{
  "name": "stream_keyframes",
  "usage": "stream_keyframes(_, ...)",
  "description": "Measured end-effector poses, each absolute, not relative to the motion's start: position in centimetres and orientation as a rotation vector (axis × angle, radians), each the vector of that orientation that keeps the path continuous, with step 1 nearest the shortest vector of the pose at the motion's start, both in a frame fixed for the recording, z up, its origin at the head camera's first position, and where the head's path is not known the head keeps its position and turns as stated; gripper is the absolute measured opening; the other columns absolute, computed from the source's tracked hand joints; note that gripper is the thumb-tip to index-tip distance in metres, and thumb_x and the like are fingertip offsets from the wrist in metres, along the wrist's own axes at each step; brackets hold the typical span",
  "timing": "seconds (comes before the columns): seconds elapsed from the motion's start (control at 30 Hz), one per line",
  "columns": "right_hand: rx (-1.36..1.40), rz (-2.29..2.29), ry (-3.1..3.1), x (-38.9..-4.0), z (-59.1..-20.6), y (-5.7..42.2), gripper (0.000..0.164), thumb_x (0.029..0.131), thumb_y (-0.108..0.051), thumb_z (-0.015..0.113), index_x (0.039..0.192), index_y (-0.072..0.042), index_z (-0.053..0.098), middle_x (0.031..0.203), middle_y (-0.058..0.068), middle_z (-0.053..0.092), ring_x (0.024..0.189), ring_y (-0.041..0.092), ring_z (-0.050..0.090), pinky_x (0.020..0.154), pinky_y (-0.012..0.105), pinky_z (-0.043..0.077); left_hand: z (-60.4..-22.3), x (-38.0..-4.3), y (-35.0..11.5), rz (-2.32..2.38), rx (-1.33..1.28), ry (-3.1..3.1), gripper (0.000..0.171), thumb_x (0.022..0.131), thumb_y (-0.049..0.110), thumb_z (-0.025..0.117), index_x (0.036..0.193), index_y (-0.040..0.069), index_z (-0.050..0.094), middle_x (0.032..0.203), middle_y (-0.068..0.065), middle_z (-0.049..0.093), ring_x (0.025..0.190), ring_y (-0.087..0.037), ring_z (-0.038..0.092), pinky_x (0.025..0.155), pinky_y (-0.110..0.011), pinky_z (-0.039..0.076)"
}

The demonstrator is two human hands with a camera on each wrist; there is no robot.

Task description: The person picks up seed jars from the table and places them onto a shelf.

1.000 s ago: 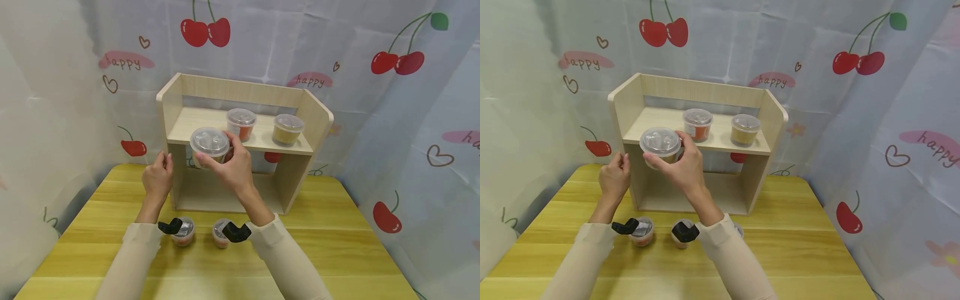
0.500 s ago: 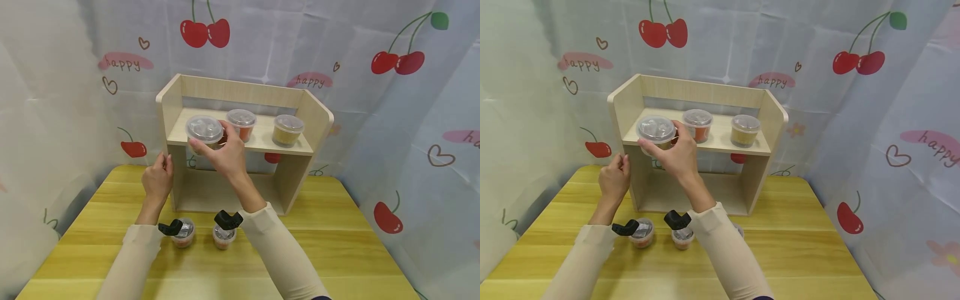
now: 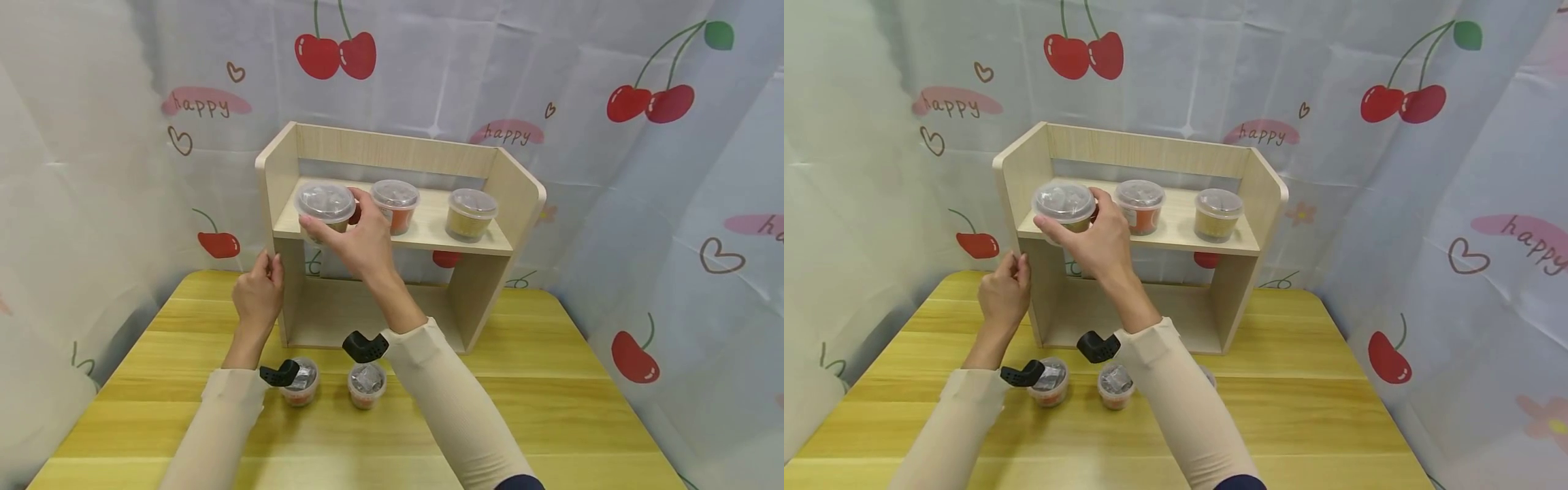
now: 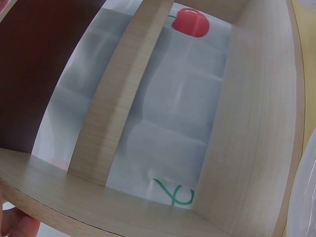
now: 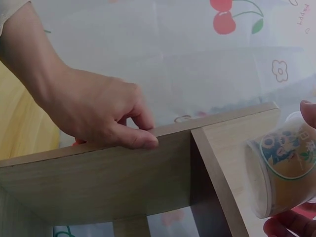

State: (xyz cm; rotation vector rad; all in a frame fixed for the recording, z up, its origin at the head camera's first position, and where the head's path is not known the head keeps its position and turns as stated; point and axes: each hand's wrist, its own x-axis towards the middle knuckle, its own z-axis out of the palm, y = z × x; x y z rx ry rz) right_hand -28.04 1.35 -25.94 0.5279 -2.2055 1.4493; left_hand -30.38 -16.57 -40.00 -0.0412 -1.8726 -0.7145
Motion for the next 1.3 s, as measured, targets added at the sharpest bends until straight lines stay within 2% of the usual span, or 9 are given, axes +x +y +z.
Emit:
stream_keyframes(0.3,0.465,1.419,-2.257,-29.0,-25.9,0.5,0.079,0.072,-0.045,0.086,0.135,-0.01,0.053,0.112,0.004,0.064,0.094,0.014,0.058,0.079,0.027,0.047,-40.2,-30.4,-16.7,-0.7,-0.02,-1.862,0.027,0.097,0.021,0.056,0.078,0.002,0.051,0.051,-0.015,0.049,0.04,-0.039,0.046,0.038,-0.047,0.029)
stream_keyframes(0.43,0.454,1.385,-2.274,-29.5,-25.8,0.1,0.081,0.073,-0.047,0.084,0.136,-0.008,0.051,0.116,0.005,0.064,0.099,0.014,0.06,0.083,0.027,0.048,-40.2,-30.3,-16.8,-0.704,-0.019,-1.861,0.028,0.097,0.022,0.056,0.078,0.002,0.051,0.051,-0.015,0.049,0.04,-0.038,0.045,0.038,-0.046,0.029)
stream_keyframes(0.57,0.444,1.348,-2.306,-29.9,-25.6,-0.2,0.083,0.074,-0.049,0.083,0.138,-0.008,0.049,0.12,0.006,0.064,0.105,0.014,0.061,0.087,0.029,0.048,-40.1,-30.3,-16.8,-0.702,-0.011,-1.849,0.026,0.096,0.022,0.056,0.078,0.003,0.05,0.05,-0.015,0.049,0.04,-0.041,0.046,0.038,-0.051,0.031)
stream_keyframes(0.83,0.407,1.303,-2.349,-30.7,-25.4,-0.6,0.081,0.075,-0.053,0.081,0.136,-0.009,0.052,0.121,0.005,0.065,0.107,0.017,0.061,0.087,0.033,0.047,-40.2,-30.4,-16.7,-0.722,-0.01,-1.853,0.025,0.096,0.022,0.056,0.08,0.004,0.05,0.05,-0.012,0.046,0.04,-0.036,0.042,0.039,-0.049,0.03)
stream_keyframes(1.3,0.365,1.242,-2.424,-31.7,-25.0,-1.1,0.086,0.077,-0.058,0.076,0.14,-0.007,0.048,0.128,0.01,0.062,0.117,0.022,0.058,0.094,0.035,0.044,-40.0,-30.3,-16.4,-0.709,-0.011,-1.872,0.025,0.096,0.025,0.056,0.084,0.003,0.054,0.056,-0.016,0.055,0.043,-0.042,0.05,0.04,-0.053,0.034)
